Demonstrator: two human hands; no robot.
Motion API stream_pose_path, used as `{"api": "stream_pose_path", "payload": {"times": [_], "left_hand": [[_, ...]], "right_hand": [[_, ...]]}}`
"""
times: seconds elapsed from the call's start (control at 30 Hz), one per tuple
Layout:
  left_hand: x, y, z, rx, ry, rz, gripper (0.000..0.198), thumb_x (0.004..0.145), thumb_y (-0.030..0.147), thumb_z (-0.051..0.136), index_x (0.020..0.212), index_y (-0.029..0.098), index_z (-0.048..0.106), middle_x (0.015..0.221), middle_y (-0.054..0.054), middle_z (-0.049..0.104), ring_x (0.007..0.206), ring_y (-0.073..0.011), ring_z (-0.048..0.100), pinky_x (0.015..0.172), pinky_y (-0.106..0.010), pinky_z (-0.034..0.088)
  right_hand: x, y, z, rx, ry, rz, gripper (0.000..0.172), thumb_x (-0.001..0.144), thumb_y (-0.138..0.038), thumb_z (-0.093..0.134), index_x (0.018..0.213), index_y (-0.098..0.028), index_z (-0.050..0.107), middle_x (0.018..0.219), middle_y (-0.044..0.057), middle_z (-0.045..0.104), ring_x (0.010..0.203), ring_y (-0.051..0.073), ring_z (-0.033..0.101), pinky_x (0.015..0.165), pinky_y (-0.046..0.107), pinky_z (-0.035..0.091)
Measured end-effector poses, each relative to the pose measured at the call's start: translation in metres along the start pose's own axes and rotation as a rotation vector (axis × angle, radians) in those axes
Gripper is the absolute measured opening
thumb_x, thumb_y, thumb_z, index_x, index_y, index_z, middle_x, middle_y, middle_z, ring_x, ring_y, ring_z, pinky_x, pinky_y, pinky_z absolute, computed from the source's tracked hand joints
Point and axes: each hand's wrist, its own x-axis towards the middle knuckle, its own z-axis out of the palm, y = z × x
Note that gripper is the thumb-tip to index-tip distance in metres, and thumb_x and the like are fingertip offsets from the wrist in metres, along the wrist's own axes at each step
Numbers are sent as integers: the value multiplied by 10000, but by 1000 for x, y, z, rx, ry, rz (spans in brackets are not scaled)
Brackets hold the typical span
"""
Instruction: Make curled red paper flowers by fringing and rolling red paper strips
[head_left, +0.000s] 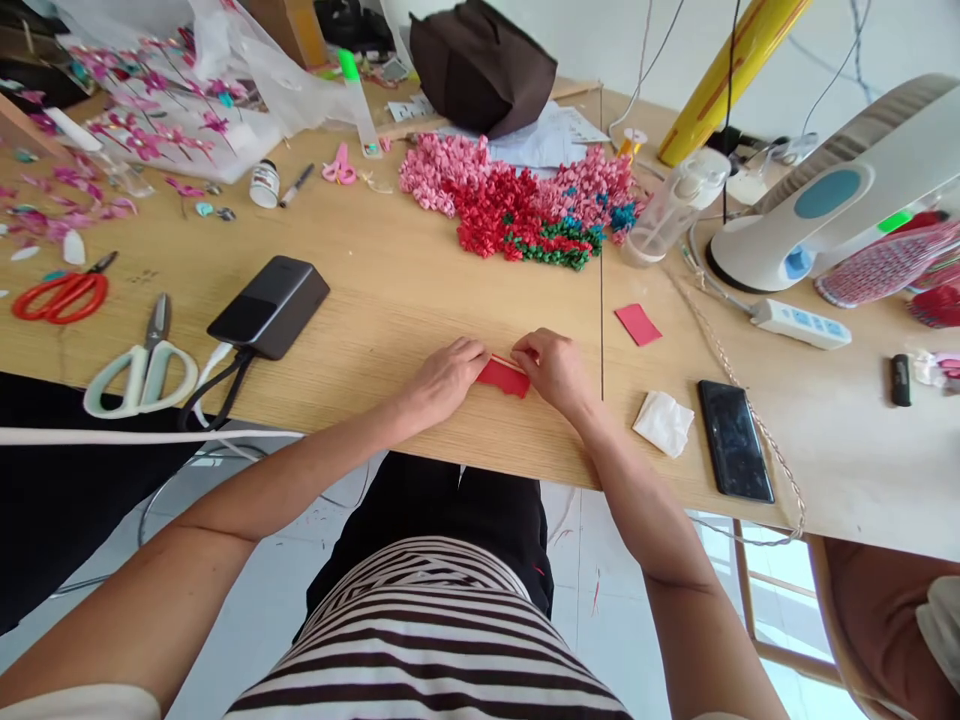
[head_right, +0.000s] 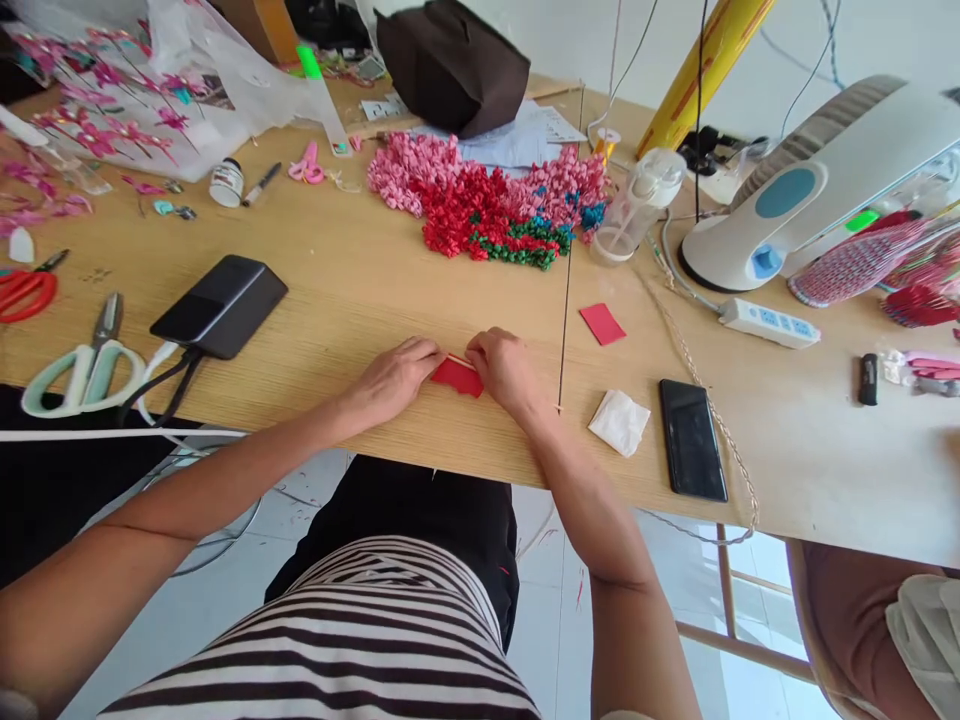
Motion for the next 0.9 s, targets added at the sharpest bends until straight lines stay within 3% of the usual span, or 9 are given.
{"api": "stream_pose_path", "payload": {"times": [0.47,0.6,0.77,0.9], "left_hand": [[1,1,2,6,-1,-2,372,1017,83,352,1069,126,718,1094,-109,705,1088,-223,645,984,-345,540],[1,5,-2,0,-31,-18,374,1022,88,362,1191,95,696,1155,-129,704,1133,-238,636,1021,-357,523],[0,4,-1,-13,-19,-23,378,1022,98,343,1083,128,714,1127,-112,700,1126,-230,628,987,-344,530],[-2,3,1,22,4,8,374,1010,96,353,1175,136,687,1158,-112,704,1126,-230,627,1001,-354,527]], "right_hand": [[-3,-1,-2,-2,-5,-2,169,900,-67,612,821,-166,724,861,60,703,774,152,606,735,256,431],[-3,0,-1,-4,1,1,159,905,-81,614,826,-162,725,861,61,703,755,148,597,730,258,434],[-3,0,-1,-13,2,-7,172,908,-80,598,841,-169,730,866,60,710,759,149,604,734,259,443],[-4,0,0,-24,2,-8,169,913,-85,602,836,-168,728,870,66,715,773,155,616,746,264,452]]}}
